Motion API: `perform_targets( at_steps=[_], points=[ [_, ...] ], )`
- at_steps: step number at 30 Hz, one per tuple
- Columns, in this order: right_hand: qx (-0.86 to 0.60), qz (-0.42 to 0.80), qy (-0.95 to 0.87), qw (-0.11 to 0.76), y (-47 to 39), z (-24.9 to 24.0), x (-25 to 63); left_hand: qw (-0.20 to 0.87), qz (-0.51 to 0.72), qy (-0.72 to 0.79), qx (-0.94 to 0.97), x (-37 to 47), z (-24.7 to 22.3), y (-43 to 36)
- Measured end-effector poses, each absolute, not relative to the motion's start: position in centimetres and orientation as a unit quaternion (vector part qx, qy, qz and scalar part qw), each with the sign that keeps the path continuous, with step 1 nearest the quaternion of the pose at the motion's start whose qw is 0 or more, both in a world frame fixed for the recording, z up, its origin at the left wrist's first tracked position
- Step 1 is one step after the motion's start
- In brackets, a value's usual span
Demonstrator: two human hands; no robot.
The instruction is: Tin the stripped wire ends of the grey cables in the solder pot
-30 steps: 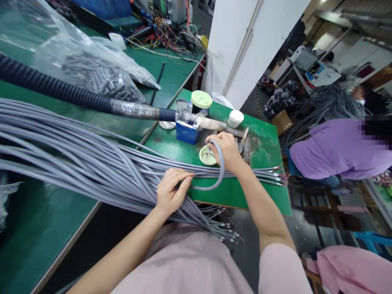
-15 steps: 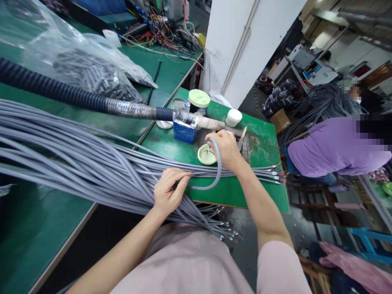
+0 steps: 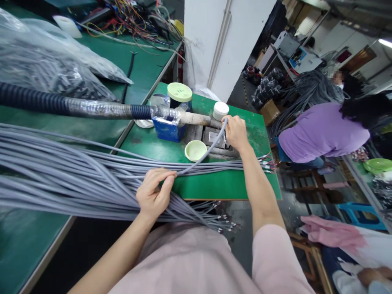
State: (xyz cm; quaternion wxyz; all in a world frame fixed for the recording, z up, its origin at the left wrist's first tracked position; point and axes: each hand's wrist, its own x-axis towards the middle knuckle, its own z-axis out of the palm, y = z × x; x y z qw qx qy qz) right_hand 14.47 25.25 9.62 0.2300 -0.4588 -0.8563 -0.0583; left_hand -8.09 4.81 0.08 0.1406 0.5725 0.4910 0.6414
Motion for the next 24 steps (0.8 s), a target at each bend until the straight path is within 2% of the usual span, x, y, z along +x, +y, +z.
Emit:
perform_targets(
  at_steps=[16, 19, 24],
  points=[
    [-0.493, -0.079, -0.855, 0.14, 26.8, 7.4, 13.5, 0.141, 0.636, 0.505, 0.566, -8.0, -0.1, 4.8],
    [-0.48, -0.069, -0.858, 0.171, 25.5, 8.6, 13.6, 0.14, 0.634, 0.51, 0.564, -8.1, -0.3, 4.9],
    [-0.421, -0.056, -0.86, 0.283, 18.0, 12.4, 14.3, 0.162, 0.631, 0.507, 0.564, -8.0, 0.0, 4.8]
  ],
)
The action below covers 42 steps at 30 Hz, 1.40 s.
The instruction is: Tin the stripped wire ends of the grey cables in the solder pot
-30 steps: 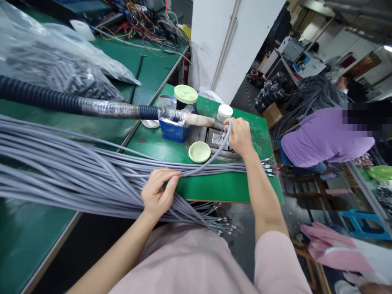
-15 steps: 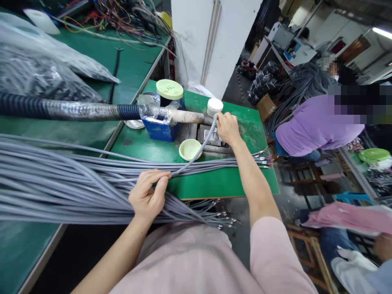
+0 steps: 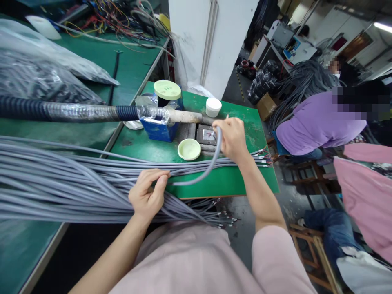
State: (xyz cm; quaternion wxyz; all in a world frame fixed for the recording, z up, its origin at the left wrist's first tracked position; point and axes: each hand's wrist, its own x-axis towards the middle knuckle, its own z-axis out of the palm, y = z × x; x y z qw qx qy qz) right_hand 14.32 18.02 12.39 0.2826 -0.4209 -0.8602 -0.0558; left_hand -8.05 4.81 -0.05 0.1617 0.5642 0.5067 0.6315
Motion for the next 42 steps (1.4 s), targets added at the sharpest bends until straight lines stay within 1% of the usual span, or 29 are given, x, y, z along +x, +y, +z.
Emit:
perform_targets(
  at_steps=[1, 3, 6, 7, 9, 11, 13, 15, 18, 22, 25, 36, 42],
  points=[
    [-0.407, -0.054, -0.862, 0.297, 15.9, 12.8, 14.5, 0.19, 0.63, 0.503, 0.561, -7.9, 0.3, 4.7],
    [-0.367, -0.038, -0.877, 0.308, 11.8, 13.0, 15.0, 0.288, 0.618, 0.485, 0.547, -7.1, 1.1, 4.3],
    [-0.297, -0.015, -0.916, 0.27, 6.6, 12.0, 15.8, 0.492, 0.558, 0.423, 0.517, -5.2, 2.6, 3.8],
    [-0.285, -0.007, -0.923, 0.26, 5.2, 11.5, 16.1, 0.545, 0.535, 0.399, 0.507, -4.4, 3.1, 3.7],
    [-0.281, 0.013, -0.931, 0.233, 3.1, 10.5, 16.6, 0.615, 0.504, 0.367, 0.483, -3.0, 3.6, 3.5],
    [-0.29, 0.033, -0.931, 0.22, 1.5, 9.6, 17.3, 0.648, 0.487, 0.36, 0.463, -2.0, 3.8, 3.4],
    [-0.312, 0.053, -0.919, 0.237, 0.4, 8.7, 18.0, 0.665, 0.467, 0.34, 0.473, -1.3, 3.7, 3.2],
    [-0.36, 0.083, -0.886, 0.281, -0.4, 7.9, 18.5, 0.671, 0.445, 0.314, 0.503, -1.0, 3.5, 2.9],
    [-0.435, 0.178, -0.821, 0.323, -1.3, 6.5, 18.4, 0.66, 0.436, 0.289, 0.54, -0.8, 3.3, 2.5],
    [-0.455, 0.368, -0.755, 0.296, -2.1, 4.8, 17.0, 0.66, 0.416, 0.261, 0.568, -0.9, 3.1, 2.2],
    [-0.475, 0.457, -0.696, 0.286, -2.6, 4.0, 16.0, 0.667, 0.405, 0.272, 0.564, -1.1, 2.7, 2.2],
    [-0.475, 0.551, -0.606, 0.322, -3.5, 2.2, 15.8, 0.7, 0.396, 0.307, 0.509, -0.7, 1.5, 1.8],
    [-0.455, 0.574, -0.594, 0.333, -3.4, 1.8, 15.6, 0.688, 0.396, 0.334, 0.508, -0.6, 1.6, 1.8]
  ],
)
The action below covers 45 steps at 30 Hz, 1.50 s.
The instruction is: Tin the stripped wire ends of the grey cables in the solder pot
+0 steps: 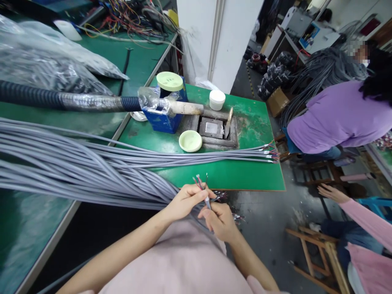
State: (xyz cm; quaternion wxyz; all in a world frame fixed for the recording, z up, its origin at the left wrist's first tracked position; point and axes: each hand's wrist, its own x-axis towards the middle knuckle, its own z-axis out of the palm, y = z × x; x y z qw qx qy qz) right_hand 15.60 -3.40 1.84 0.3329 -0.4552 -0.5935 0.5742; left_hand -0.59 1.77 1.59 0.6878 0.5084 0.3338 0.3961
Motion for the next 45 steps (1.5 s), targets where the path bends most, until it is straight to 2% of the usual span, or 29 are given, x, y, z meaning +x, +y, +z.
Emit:
perform_targets(
  at_steps=[10, 16, 27, 45],
  points=[
    [-0.445, 0.605, -0.555, 0.356, -3.5, 0.9, 16.1, 0.685, 0.415, 0.358, 0.48, -0.2, 1.8, 1.6],
    [-0.453, 0.609, -0.544, 0.356, -3.7, 0.8, 16.2, 0.684, 0.486, 0.378, 0.391, -0.4, 2.6, 1.7],
    [-0.457, 0.608, -0.538, 0.364, -3.7, 1.0, 15.9, 0.733, 0.507, 0.368, 0.266, -0.1, 3.0, 1.9],
    [-0.467, 0.607, -0.531, 0.363, -3.4, 1.0, 15.7, 0.727, 0.516, 0.374, 0.256, 0.5, 2.8, 2.1]
  ],
)
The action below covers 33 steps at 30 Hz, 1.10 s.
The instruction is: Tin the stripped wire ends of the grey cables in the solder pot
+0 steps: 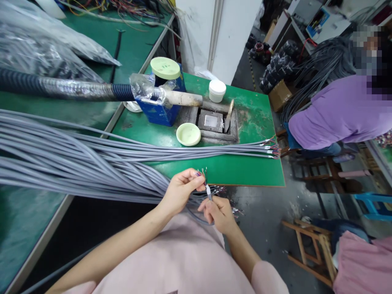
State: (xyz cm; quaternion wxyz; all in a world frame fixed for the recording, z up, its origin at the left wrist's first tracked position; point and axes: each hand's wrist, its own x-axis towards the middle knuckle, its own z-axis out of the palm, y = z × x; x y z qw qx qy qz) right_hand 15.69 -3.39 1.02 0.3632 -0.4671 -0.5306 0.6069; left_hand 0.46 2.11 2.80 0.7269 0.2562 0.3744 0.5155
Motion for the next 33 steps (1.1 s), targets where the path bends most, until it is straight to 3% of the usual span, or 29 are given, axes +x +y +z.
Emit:
perform_targets(
  at_steps=[33],
  points=[
    [-0.454, 0.618, -0.545, 0.338, -3.9, 0.9, 16.2, 0.685, 0.477, 0.42, 0.357, 1.1, 4.3, 3.0]
  ],
)
